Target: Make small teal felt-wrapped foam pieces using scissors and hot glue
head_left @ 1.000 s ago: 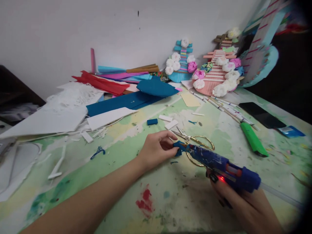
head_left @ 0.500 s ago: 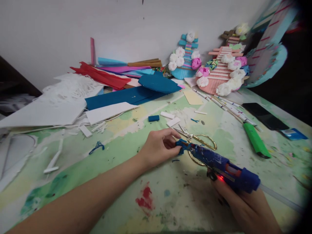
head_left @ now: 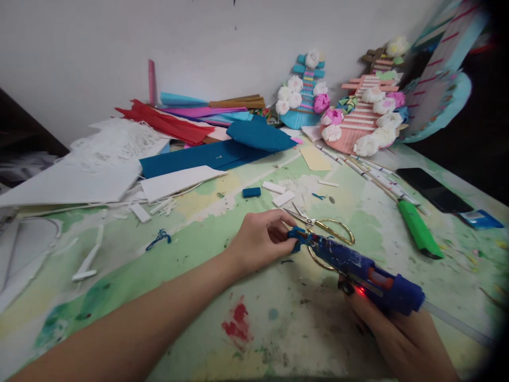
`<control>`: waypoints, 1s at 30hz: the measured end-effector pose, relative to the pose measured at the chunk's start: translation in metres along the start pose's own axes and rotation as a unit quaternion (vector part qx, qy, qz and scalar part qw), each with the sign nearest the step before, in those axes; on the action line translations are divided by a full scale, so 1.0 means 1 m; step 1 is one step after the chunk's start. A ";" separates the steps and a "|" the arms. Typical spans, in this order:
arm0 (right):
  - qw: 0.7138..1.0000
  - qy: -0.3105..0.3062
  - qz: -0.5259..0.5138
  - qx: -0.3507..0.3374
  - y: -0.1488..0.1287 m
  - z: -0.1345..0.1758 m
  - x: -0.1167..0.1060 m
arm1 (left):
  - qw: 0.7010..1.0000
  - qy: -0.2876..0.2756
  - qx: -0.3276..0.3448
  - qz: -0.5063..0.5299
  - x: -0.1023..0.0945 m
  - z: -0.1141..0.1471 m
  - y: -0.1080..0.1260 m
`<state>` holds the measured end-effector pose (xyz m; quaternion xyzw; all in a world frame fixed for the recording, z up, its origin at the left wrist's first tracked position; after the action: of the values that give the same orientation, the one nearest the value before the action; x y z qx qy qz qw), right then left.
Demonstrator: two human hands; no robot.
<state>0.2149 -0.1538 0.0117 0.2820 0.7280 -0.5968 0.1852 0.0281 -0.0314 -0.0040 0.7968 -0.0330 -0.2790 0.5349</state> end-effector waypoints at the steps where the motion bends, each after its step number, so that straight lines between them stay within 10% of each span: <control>1: 1.000 0.003 0.002 0.004 0.000 0.000 0.000 | 1.000 -0.001 0.001 -0.001 0.000 0.000 0.000; 30: 1.000 -0.002 0.014 -0.003 -0.002 0.001 0.001 | 1.000 -0.003 0.010 -0.012 0.001 -0.001 0.001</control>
<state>0.2131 -0.1548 0.0128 0.2906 0.7252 -0.5927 0.1960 0.0292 -0.0314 -0.0036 0.8014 -0.0280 -0.2875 0.5237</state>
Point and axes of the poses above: each hand's wrist, its own z-axis away from the middle knuckle, its own x-axis out of the palm, y = z × x, the point moved 1 cm from there along -z, towards the middle knuckle, and after that the axes turned 8 degrees about -z, right-handed, at the moved point
